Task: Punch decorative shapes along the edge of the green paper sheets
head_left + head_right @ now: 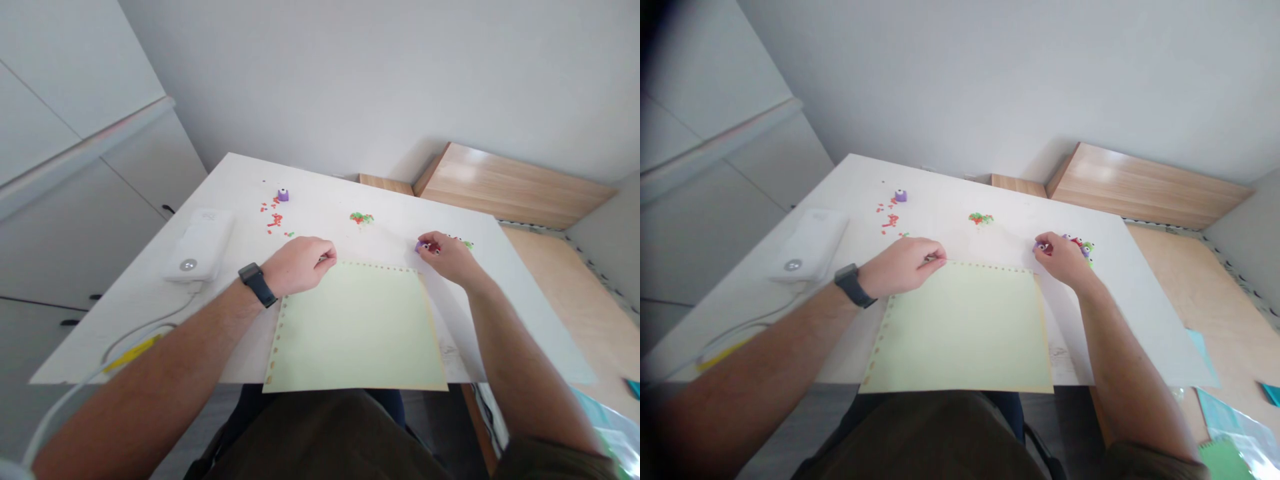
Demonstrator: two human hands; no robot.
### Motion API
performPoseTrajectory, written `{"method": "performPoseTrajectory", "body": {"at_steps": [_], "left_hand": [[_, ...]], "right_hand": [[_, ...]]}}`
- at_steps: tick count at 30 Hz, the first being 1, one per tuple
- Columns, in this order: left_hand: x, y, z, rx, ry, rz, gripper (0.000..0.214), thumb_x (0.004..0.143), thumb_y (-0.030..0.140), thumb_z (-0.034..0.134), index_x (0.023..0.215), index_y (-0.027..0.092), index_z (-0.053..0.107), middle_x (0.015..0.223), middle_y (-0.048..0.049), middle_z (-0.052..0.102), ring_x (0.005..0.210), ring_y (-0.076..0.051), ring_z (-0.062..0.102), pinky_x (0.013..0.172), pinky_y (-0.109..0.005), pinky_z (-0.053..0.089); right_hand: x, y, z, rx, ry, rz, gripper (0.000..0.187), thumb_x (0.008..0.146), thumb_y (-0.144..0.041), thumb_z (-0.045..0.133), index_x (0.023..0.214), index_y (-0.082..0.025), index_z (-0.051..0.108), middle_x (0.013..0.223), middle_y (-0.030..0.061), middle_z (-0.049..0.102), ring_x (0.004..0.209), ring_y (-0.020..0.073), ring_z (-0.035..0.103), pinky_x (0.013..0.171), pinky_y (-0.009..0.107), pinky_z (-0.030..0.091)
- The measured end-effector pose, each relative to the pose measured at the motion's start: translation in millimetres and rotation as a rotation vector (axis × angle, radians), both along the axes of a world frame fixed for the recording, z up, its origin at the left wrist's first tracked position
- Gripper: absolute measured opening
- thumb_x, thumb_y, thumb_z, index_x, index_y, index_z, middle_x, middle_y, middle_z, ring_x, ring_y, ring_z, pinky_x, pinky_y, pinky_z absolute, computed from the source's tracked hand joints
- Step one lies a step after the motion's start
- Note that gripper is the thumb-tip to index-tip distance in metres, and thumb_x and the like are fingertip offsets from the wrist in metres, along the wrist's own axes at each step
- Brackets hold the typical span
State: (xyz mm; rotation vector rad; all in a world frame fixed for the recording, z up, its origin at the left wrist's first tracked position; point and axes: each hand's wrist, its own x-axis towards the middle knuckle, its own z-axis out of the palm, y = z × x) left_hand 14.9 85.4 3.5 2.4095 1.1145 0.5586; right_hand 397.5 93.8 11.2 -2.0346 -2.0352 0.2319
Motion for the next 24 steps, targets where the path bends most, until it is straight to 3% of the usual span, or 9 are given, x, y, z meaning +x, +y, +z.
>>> {"method": "performPoseTrajectory", "body": {"at_steps": [7,16,20,24], "left_hand": [[-0.7,1.3,-1.7,-0.012,0.001,0.001,0.020,0.096,0.028,0.053,0.088,0.021,0.069,0.089,-0.0033,0.075,0.082,-0.019,0.066,0.074,-0.031,0.044],[-0.8,1.3,-2.5,-0.010,0.028,-0.005,0.019,0.095,0.028,0.053,0.087,0.021,0.069,0.088,-0.0031,0.075,0.081,-0.020,0.066,0.073,-0.031,0.044],[-1.3,1.9,-3.0,-0.018,0.033,-0.005,0.020,0.096,0.030,0.053,0.088,0.021,0.069,0.088,-0.0024,0.074,0.081,-0.019,0.066,0.073,-0.031,0.044],[-0.9,2.5,-2.6,-0.027,0.038,-0.019,0.021,0.096,0.030,0.052,0.088,0.021,0.069,0.088,-0.0024,0.075,0.082,-0.019,0.067,0.074,-0.031,0.044]], "right_hand": [[12.0,-0.4,-14.7,0.082,-0.180,0.139,0.030,0.090,-0.035,0.059,0.113,-0.024,0.074,0.105,0.0096,0.078,0.106,0.0316,0.064,0.095,0.046,0.047],[15.0,-6.1,-18.0,0.249,-0.129,0.223,0.024,0.088,-0.026,0.057,0.104,-0.022,0.074,0.110,0.0107,0.076,0.106,0.0313,0.065,0.103,0.050,0.043],[12.0,-18.3,-13.5,0.234,-0.098,0.273,0.019,0.089,-0.026,0.060,0.101,-0.023,0.075,0.106,0.0095,0.074,0.103,0.0290,0.064,0.101,0.046,0.045],[11.7,-27.4,-14.6,0.279,-0.182,0.304,0.019,0.089,-0.024,0.063,0.100,-0.022,0.078,0.111,0.0121,0.069,0.107,0.0305,0.061,0.105,0.050,0.042]]}}
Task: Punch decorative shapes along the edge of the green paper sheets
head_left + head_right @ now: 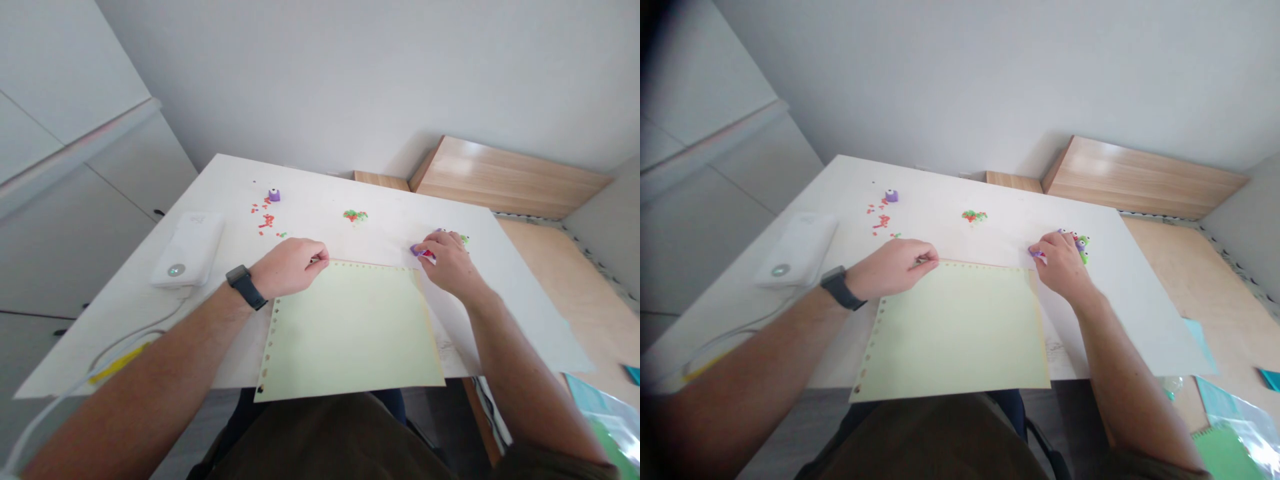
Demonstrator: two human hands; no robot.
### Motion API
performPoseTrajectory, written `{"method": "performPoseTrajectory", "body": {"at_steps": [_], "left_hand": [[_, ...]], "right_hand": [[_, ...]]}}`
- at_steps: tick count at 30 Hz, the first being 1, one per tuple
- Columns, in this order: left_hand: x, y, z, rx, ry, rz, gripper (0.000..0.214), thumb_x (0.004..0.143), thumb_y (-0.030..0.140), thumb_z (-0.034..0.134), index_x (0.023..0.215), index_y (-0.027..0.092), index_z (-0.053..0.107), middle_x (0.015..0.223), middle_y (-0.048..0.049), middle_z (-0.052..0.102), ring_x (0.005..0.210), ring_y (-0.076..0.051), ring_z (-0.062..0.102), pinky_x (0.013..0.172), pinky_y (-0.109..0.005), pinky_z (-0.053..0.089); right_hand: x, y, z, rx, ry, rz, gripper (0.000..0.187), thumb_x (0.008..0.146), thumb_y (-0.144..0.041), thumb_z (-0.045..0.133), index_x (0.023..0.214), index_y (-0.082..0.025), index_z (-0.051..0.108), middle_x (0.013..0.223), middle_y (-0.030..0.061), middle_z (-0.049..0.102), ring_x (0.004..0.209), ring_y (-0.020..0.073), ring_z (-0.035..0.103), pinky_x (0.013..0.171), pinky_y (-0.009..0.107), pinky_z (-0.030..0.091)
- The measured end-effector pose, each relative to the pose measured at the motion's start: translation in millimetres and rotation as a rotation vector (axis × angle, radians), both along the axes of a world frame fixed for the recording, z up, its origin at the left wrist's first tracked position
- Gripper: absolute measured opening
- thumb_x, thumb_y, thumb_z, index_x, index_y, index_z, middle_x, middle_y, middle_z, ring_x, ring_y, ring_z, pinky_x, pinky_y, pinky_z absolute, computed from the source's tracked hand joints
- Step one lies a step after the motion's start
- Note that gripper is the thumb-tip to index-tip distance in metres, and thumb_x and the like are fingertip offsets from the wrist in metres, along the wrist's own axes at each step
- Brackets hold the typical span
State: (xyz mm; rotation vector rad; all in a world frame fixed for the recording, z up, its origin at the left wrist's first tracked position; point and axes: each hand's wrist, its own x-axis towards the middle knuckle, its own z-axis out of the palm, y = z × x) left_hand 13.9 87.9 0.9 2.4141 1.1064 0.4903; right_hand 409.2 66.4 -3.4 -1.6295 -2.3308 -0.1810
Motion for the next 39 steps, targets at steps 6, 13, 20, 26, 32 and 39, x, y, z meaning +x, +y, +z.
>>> {"method": "performPoseTrajectory", "body": {"at_steps": [6,13,20,26,32,39], "left_hand": [[1.3,-1.2,-0.5,-0.001,0.012,-0.004,0.022,0.096,0.031,0.051,0.088,0.021,0.069,0.089,-0.0032,0.075,0.083,-0.019,0.067,0.075,-0.031,0.044],[1.1,-2.0,-0.4,0.000,0.007,-0.008,0.020,0.096,0.030,0.052,0.088,0.021,0.068,0.089,-0.0017,0.074,0.083,-0.019,0.066,0.075,-0.032,0.043],[1.6,-2.0,0.2,-0.005,0.005,-0.008,0.021,0.097,0.030,0.052,0.089,0.021,0.069,0.090,-0.0022,0.074,0.083,-0.019,0.066,0.076,-0.032,0.043],[1.7,-2.4,0.2,-0.007,0.003,-0.004,0.020,0.097,0.029,0.052,0.089,0.021,0.069,0.089,-0.0021,0.074,0.082,-0.019,0.066,0.075,-0.032,0.043],[1.8,-1.7,0.0,-0.010,0.010,-0.004,0.020,0.096,0.030,0.053,0.090,0.020,0.069,0.090,-0.0022,0.074,0.083,-0.019,0.066,0.076,-0.032,0.043],[1.8,-3.2,0.8,-0.014,0.006,-0.003,0.019,0.096,0.028,0.053,0.090,0.021,0.069,0.090,-0.0019,0.073,0.083,-0.019,0.065,0.075,-0.031,0.042]], "right_hand": [[0.7,-1.0,-7.5,-0.034,-0.058,0.024,0.016,0.087,-0.026,0.069,0.098,-0.026,0.080,0.114,0.0114,0.066,0.108,0.0331,0.056,0.102,0.054,0.044],[-9.8,0.9,-5.8,-0.035,-0.145,0.067,0.020,0.091,-0.023,0.063,0.084,-0.026,0.081,0.117,0.0116,0.065,0.110,0.0340,0.051,0.101,0.054,0.042],[-20.7,-0.3,-1.4,-0.076,-0.189,0.104,0.021,0.092,-0.016,0.057,0.088,-0.019,0.077,0.111,0.0157,0.067,0.107,0.0350,0.051,0.097,0.052,0.044],[-18.3,0.4,-5.8,-0.047,-0.147,0.099,0.022,0.094,-0.017,0.056,0.091,-0.019,0.078,0.110,0.0146,0.069,0.107,0.0320,0.054,0.100,0.051,0.043],[-10.3,-4.5,-2.4,-0.025,-0.143,0.156,0.022,0.092,-0.019,0.063,0.088,-0.026,0.084,0.112,0.0103,0.071,0.109,0.0316,0.051,0.099,0.049,0.044],[0.1,-8.7,-4.6,-0.007,-0.124,0.163,0.020,0.092,-0.022,0.066,0.087,-0.028,0.084,0.114,0.0091,0.071,0.107,0.0305,0.053,0.099,0.051,0.045]]}}
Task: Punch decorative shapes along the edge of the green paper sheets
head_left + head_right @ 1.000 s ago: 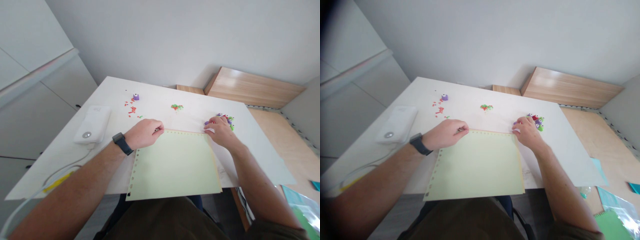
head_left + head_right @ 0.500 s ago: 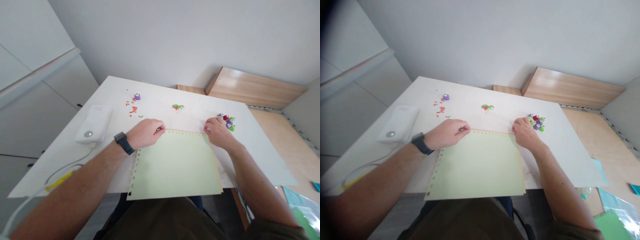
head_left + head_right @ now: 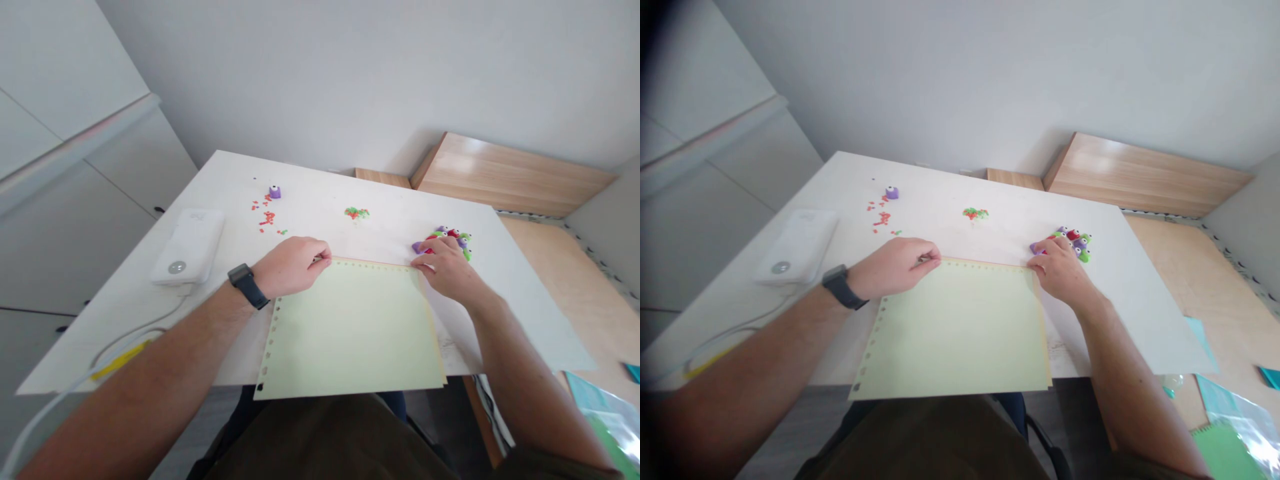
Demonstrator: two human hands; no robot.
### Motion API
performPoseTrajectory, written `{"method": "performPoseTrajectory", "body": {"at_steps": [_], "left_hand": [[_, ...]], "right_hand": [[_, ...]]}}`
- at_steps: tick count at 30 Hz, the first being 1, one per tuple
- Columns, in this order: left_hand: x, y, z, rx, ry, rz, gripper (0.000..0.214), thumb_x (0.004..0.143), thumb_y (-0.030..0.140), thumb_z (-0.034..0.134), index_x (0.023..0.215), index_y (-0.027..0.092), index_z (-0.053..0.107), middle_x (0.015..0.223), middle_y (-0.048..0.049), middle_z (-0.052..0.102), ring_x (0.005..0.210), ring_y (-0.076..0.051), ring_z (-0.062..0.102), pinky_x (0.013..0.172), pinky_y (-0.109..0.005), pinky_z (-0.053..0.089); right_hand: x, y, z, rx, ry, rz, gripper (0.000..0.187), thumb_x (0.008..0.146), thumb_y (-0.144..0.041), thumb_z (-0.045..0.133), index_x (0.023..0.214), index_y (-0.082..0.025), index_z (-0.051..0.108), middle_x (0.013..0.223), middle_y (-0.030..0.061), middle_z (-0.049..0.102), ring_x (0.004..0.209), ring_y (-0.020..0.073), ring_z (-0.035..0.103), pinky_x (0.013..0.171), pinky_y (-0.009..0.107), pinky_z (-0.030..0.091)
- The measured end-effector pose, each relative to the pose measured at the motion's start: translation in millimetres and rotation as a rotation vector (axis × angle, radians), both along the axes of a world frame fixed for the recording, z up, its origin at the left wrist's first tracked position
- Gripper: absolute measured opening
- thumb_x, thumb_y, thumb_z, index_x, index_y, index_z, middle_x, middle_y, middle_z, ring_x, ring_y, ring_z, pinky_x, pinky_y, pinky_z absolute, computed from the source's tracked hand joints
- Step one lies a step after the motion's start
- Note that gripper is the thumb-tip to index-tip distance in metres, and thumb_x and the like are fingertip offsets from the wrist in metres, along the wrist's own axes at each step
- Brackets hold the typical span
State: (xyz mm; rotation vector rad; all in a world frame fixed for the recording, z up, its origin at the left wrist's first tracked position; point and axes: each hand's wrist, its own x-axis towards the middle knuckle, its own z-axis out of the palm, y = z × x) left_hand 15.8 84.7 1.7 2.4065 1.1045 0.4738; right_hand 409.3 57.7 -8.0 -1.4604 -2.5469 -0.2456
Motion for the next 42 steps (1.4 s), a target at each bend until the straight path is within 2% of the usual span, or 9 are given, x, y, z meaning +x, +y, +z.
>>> {"method": "performPoseTrajectory", "body": {"at_steps": [6,13,25,42], "left_hand": [[0.2,-0.2,0.2,0.007,0.000,-0.001,0.019,0.096,0.029,0.053,0.089,0.021,0.068,0.089,-0.0016,0.073,0.081,-0.018,0.065,0.074,-0.031,0.042],[0.3,-0.1,0.3,0.006,0.002,0.004,0.019,0.096,0.029,0.053,0.089,0.021,0.068,0.088,-0.0010,0.073,0.081,-0.018,0.065,0.074,-0.031,0.042],[1.0,-0.5,0.5,0.032,0.008,-0.013,0.020,0.096,0.028,0.052,0.088,0.021,0.068,0.088,-0.0021,0.073,0.082,-0.019,0.065,0.075,-0.031,0.042],[0.3,-0.9,-1.6,0.034,0.014,-0.012,0.020,0.097,0.029,0.051,0.088,0.021,0.068,0.089,-0.0031,0.073,0.082,-0.019,0.065,0.075,-0.032,0.043]], "right_hand": [[1.4,2.2,-5.6,0.004,0.008,0.003,0.021,0.092,-0.021,0.065,0.088,-0.029,0.084,0.111,0.0093,0.071,0.106,0.0307,0.054,0.097,0.051,0.044],[-0.9,0.5,-2.5,-0.037,-0.011,0.014,0.024,0.094,-0.021,0.062,0.088,-0.028,0.084,0.102,0.0094,0.070,0.100,0.0280,0.055,0.094,0.049,0.043],[-3.5,-1.1,-8.5,0.014,0.000,-0.036,0.025,0.094,-0.019,0.061,0.092,-0.026,0.085,0.100,0.0104,0.070,0.099,0.0273,0.054,0.094,0.045,0.045],[-7.0,-1.4,-12.9,-0.013,0.100,-0.042,0.024,0.096,-0.021,0.060,0.091,-0.025,0.083,0.095,0.0094,0.069,0.093,0.0264,0.054,0.088,0.044,0.049]]}}
